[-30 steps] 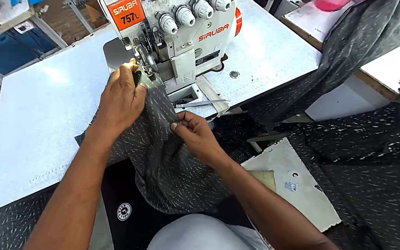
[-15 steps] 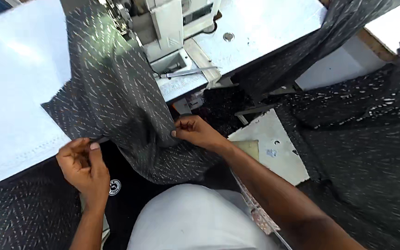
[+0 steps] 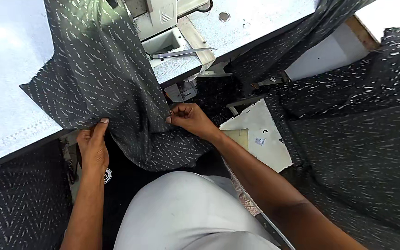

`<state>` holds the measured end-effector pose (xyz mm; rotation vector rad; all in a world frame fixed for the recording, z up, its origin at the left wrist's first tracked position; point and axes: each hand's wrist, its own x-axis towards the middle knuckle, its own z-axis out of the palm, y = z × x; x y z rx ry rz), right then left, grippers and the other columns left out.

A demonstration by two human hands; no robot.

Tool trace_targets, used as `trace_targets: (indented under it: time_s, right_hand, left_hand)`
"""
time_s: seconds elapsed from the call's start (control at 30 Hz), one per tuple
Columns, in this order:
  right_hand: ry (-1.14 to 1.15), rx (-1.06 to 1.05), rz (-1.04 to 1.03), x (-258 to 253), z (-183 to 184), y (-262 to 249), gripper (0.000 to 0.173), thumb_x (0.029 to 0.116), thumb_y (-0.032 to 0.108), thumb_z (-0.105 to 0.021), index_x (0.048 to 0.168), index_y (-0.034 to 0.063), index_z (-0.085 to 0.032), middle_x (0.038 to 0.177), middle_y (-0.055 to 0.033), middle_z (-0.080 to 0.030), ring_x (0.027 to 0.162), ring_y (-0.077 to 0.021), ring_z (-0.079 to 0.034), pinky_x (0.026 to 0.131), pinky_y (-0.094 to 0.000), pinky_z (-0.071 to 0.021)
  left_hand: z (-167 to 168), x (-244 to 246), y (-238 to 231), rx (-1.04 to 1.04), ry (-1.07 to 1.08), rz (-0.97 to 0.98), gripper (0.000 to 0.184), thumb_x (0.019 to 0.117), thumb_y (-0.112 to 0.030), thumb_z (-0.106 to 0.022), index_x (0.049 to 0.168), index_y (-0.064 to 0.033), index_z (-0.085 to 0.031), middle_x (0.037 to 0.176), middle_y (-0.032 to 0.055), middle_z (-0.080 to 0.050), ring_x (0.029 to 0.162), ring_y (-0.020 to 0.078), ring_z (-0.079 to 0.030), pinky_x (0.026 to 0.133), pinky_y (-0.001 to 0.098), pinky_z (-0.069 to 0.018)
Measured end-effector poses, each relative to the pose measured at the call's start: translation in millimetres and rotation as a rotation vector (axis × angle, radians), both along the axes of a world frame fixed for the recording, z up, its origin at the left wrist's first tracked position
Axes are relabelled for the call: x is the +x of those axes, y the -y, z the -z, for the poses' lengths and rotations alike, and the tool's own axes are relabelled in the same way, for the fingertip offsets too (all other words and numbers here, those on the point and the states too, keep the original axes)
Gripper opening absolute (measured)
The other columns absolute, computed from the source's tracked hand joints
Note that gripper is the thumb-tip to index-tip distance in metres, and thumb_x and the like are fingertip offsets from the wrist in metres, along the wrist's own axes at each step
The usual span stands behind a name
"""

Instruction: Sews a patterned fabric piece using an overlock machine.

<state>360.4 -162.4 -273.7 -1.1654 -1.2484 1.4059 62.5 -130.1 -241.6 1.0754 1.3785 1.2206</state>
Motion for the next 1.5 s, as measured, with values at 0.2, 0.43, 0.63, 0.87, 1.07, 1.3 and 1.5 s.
trace_targets:
  time_s: [0.2,0.43,0.63,0.87,1.07,1.3,1.5]
  right_hand:
    - [-0.01,0.017,0.001,6,7,3,0.01,0.0942,0.01,-0.071,0.093,0.0,-0.071,0.073,-0.0036,-0.068,0.062,-0.007,-0.062,0.059,-0.0241,-0.0539]
    - [-0.022,0.021,0.023,3,14,-2,0.01,0.0958,0.01,-0.069,0.091,0.001,-0.068,0.071,-0.0034,-0.065,0.059,-0.0092,-0.06,0.057,-0.0264,-0.0532]
    - [0.127,-0.073,0.054,-1,8,-17,0.012,0.0973,0.015,-0.066,0.099,0.0031,-0.068,0.074,-0.007,-0.068,0.057,-0.0174,-0.065,0.052,-0.0353,-0.0581]
    - [0.07,-0.053,0.093,-6,-16,-31,0.013,0.0951,0.018,-0.067,0.089,0.0068,-0.066,0.066,-0.0032,-0.062,0.052,-0.0121,-0.058,0.048,-0.0283,-0.0505]
    - [-0.042,0.048,0.116,-16,-43,-34,0.009,0.0943,0.015,-0.067,0.089,0.0076,-0.064,0.062,-0.0031,-0.057,0.048,-0.011,-0.052,0.044,-0.0256,-0.0444]
    - [-0.085,0.015,0.178,-25,-74,-36,0.009,0.0962,0.014,-0.065,0.093,0.006,-0.066,0.065,-0.0055,-0.062,0.05,-0.0127,-0.058,0.047,-0.0267,-0.0501]
    - [-0.076,0.124,0.26,-33,-101,-68,0.007,0.0959,0.011,-0.062,0.095,0.0045,-0.066,0.065,-0.0031,-0.061,0.048,-0.0103,-0.055,0.044,-0.0257,-0.0469]
  left_hand:
    - [-36,-47,17,0.069,0.07,0.115,0.027,0.0953,-0.025,-0.067,0.121,-0.0196,-0.062,0.112,-0.0057,-0.071,0.104,0.0112,-0.069,0.093,0.0352,-0.059]
    - [-69,-80,-15,0.149,0.058,-0.095,0.029,0.1079,-0.028,-0.041,0.131,-0.0155,-0.052,0.127,0.0021,-0.065,0.124,0.0185,-0.061,0.109,0.0454,-0.0487]
    - [-91,-69,-37,0.17,-0.073,-0.234,0.021,0.1079,-0.023,-0.05,0.124,-0.0129,-0.059,0.112,-0.0035,-0.069,0.106,0.0109,-0.068,0.096,0.0362,-0.0578]
    - [-110,-83,-70,0.245,-0.017,-0.231,0.013,0.1067,-0.018,-0.051,0.112,-0.0158,-0.063,0.101,-0.007,-0.071,0.095,0.0071,-0.07,0.088,0.0313,-0.0602]
    - [-142,-100,-104,0.38,-0.07,-0.239,0.013,0.1072,-0.018,-0.05,0.115,-0.0161,-0.061,0.104,-0.0067,-0.071,0.099,0.0093,-0.07,0.093,0.0346,-0.0584]
    - [-153,-115,-149,0.382,-0.063,-0.219,0.01,0.1054,-0.017,-0.054,0.112,-0.0166,-0.061,0.104,-0.005,-0.069,0.1,0.0112,-0.068,0.094,0.0367,-0.0565]
    - [-168,-122,-179,0.403,-0.034,-0.229,0.017,0.1048,-0.018,-0.055,0.121,-0.0158,-0.058,0.113,-0.0033,-0.067,0.109,0.013,-0.066,0.1,0.039,-0.0537]
